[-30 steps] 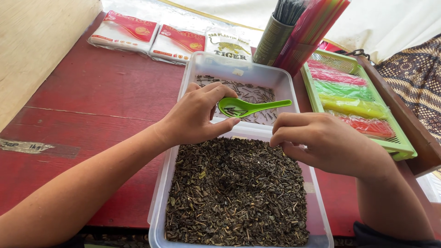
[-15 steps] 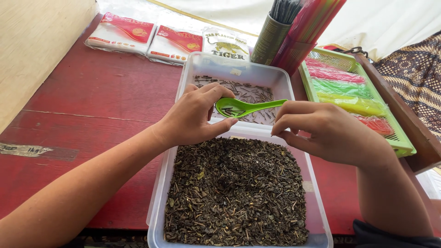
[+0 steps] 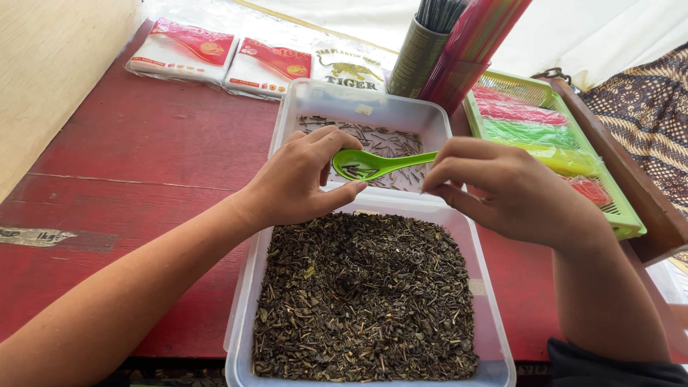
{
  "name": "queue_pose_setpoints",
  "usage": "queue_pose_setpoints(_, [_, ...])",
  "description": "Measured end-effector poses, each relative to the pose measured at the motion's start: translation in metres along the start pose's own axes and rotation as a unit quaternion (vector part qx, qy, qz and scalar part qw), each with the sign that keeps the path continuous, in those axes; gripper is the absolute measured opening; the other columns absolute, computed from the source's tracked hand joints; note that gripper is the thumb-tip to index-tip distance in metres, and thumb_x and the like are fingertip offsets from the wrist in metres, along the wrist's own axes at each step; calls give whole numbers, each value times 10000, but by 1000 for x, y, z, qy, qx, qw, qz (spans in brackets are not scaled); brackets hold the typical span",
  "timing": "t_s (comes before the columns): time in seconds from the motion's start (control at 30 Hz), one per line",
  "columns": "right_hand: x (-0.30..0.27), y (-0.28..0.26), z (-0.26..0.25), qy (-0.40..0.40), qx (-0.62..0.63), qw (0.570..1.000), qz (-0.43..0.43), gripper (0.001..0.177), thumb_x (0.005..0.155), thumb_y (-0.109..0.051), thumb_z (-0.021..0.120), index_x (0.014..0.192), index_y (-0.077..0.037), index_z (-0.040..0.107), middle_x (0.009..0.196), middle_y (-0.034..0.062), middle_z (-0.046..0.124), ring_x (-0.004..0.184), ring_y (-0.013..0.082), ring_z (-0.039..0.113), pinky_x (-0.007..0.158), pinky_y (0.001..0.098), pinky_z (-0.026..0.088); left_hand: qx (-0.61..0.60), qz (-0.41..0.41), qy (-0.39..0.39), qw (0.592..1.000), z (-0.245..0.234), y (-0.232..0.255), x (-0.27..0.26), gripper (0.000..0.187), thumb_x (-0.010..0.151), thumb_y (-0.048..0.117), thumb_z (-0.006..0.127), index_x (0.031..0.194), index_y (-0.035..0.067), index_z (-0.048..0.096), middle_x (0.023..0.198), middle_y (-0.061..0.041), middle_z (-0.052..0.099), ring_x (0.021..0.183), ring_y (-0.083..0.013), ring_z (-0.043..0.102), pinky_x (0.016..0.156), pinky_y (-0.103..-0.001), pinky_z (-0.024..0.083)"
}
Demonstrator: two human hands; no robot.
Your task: Sorting dried tea leaves by removing stems and sticks using a plastic spoon and fingers
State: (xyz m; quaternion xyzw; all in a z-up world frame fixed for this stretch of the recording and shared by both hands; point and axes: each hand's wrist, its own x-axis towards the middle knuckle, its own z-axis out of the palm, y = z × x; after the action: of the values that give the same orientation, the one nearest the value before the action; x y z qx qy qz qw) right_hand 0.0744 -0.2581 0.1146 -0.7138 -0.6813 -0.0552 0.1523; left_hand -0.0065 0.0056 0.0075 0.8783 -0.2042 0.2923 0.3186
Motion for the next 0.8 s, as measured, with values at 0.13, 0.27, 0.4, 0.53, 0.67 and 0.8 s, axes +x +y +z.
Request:
queue_pose_setpoints(0.13, [4, 7, 4, 56, -17, 998, -24, 14, 971, -42, 679, 985, -40, 681, 968, 107, 623, 877, 250, 622, 771, 349, 495, -1, -1, -2, 1000, 1, -1, 1, 350, 896, 335, 723, 1146, 122, 603, 947, -31, 637, 562, -163, 550, 735, -370, 462])
queue_pose_setpoints(0.27, [8, 12, 10, 96, -13, 995, -9, 18, 982, -20, 693, 982, -29, 677, 997, 103, 613, 921, 242, 613, 813, 348, 497, -5, 5, -5, 1000, 2, -2, 0, 364, 900, 339, 722, 1169, 125, 604, 945, -10, 643, 568, -149, 572, 761, -367, 449])
queue_pose_setpoints(0.4, [11, 16, 15, 96, 13, 995, 8, 31, 980, -14, 682, 995, -39, 672, 973, 90, 605, 914, 241, 603, 821, 346, 481, 2, 13, -7, 1000, 3, -4, 0, 382, 910, 351, 715, 1192, 118, 605, 964, -1, 660, 582, -146, 590, 765, -373, 433])
queue_pose_setpoints(0.53, [12, 14, 15, 95, 24, 995, 32, 40, 978, -14, 678, 980, -54, 674, 960, 75, 609, 890, 219, 624, 805, 331, 490, 7, -4, -20, 1000, 3, -5, 0, 410, 926, 398, 688, 1222, 128, 602, 997, 9, 669, 591, -147, 593, 818, -374, 408])
queue_pose_setpoints(0.67, [11, 16, 21, 118, 41, 989, 74, 87, 944, 8, 700, 955, -77, 683, 961, 56, 626, 826, 168, 607, 731, 291, 469, 5, -1, -17, 1000, 2, -4, -2, 397, 927, 384, 704, 1219, 135, 602, 960, 12, 655, 596, -142, 592, 807, -367, 408])
queue_pose_setpoints(0.8, [11, 17, 25, 120, 36, 987, 103, 98, 934, 0, 704, 943, -97, 693, 962, 32, 622, 784, 136, 581, 683, 280, 463, 10, -1, -17, 1000, 2, -4, -2, 397, 934, 382, 704, 1230, 139, 600, 1001, 20, 660, 596, -131, 583, 847, -369, 391])
